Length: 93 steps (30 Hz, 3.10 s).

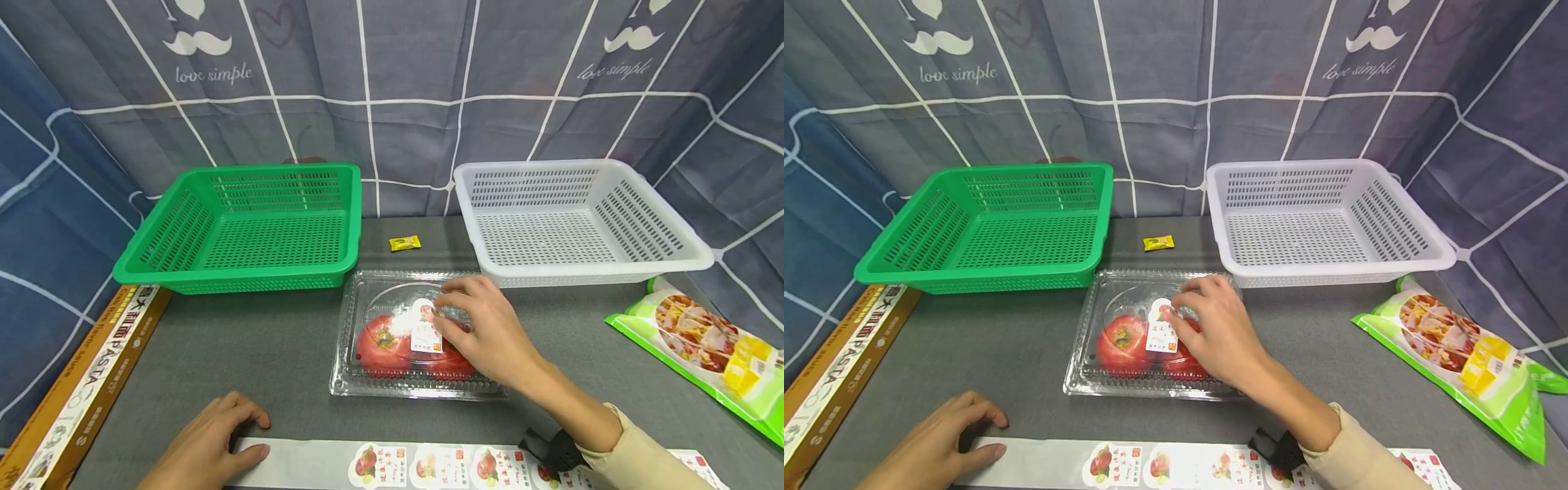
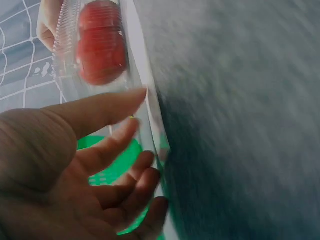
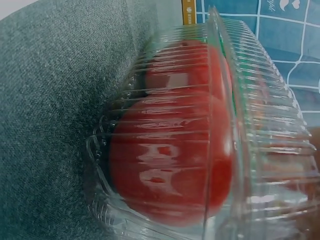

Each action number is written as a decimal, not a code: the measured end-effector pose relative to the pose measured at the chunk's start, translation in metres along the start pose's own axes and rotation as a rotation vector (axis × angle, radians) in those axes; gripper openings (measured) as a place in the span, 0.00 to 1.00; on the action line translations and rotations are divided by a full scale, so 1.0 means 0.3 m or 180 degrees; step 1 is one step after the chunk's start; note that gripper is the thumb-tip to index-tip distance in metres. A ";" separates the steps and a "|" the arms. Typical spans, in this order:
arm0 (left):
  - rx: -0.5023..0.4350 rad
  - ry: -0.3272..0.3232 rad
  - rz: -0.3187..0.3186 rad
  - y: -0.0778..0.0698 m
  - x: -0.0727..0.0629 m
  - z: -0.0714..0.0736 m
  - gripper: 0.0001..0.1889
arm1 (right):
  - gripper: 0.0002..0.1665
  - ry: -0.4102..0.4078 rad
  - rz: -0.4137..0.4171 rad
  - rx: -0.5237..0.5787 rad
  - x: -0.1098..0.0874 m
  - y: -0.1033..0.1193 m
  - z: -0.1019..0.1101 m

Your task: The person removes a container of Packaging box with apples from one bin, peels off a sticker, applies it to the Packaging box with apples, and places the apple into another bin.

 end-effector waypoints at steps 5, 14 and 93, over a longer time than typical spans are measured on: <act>-0.0397 -0.1006 -0.0536 -0.126 0.001 0.056 0.19 | 0.16 0.0415 0.0040 -0.0109 -0.022 0.001 -0.009; -0.0737 -0.1681 -0.1199 -0.353 0.093 0.084 0.16 | 0.22 0.0567 0.0185 -0.0441 -0.035 -0.004 -0.025; 0.0512 -0.0676 -0.1407 -0.535 0.372 0.031 0.25 | 0.34 0.0123 -0.0445 -0.0943 0.065 -0.066 -0.036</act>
Point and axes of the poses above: each hand's wrist, its own x-axis towards the middle knuckle, its own z-axis out of the back of the hand, y = z × x, the point moved 6 cm from there along x, towards the middle knuckle
